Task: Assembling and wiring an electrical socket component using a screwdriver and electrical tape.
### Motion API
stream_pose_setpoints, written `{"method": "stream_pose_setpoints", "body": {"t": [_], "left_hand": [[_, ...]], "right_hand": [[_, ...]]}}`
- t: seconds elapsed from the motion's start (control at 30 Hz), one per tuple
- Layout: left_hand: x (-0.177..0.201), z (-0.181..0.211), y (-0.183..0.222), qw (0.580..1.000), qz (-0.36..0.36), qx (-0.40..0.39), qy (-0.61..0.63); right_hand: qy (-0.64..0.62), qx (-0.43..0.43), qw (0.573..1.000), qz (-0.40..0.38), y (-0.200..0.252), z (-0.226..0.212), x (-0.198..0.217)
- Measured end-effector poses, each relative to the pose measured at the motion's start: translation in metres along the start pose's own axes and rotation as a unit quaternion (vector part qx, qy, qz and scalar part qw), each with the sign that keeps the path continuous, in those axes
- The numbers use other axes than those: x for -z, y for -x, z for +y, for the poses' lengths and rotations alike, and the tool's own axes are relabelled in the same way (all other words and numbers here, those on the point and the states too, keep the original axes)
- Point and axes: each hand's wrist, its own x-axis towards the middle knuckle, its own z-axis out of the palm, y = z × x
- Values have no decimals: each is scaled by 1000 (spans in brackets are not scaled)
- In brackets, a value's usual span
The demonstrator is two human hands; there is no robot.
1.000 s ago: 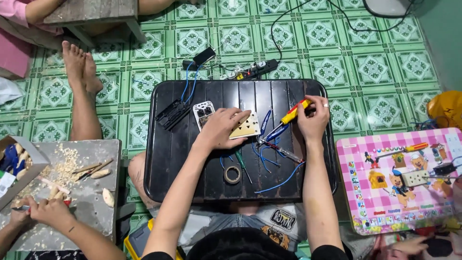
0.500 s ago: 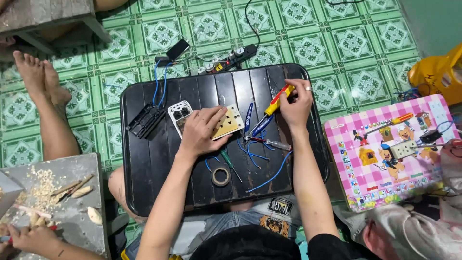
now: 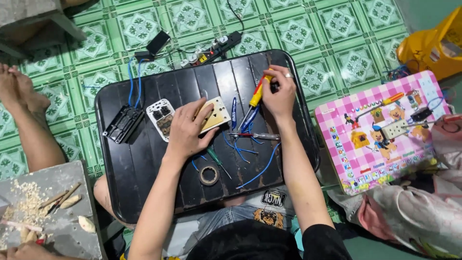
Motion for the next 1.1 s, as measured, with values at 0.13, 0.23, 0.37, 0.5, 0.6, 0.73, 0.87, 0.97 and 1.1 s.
{"method": "stream_pose_setpoints", "body": {"t": [0.13,0.23,0.37,0.5,0.6,0.73,0.87,0.97,1.1], "left_hand": [[0,4,-2,1000,-1,-5,5],[-2,1,1,1000,-7,-1,1],[-3,2,1,1000,-6,3,7],[-2,2,0,1000,-4,5,11],[1,1,-2,1000,11,-1,18],[-2,2,1,1000,15,-8,14],[-5,14,1,999,13,-34,-3],[-6,24,-6,999,11,-43,5],[-4,37,-21,998,-8,-64,22]], "right_hand": [[24,-12,1000,-16,0,-6,3],[29,-34,998,-34,2,-3,1],[46,-55,996,-48,1,-3,1],[71,-64,994,-62,-2,-10,3],[75,-43,995,-57,-1,-3,0],[79,-41,995,-54,0,2,-3],[108,-34,991,-67,3,1,-4],[114,-27,991,-65,1,1,-4],[101,-2,993,-62,2,10,-4]]}}
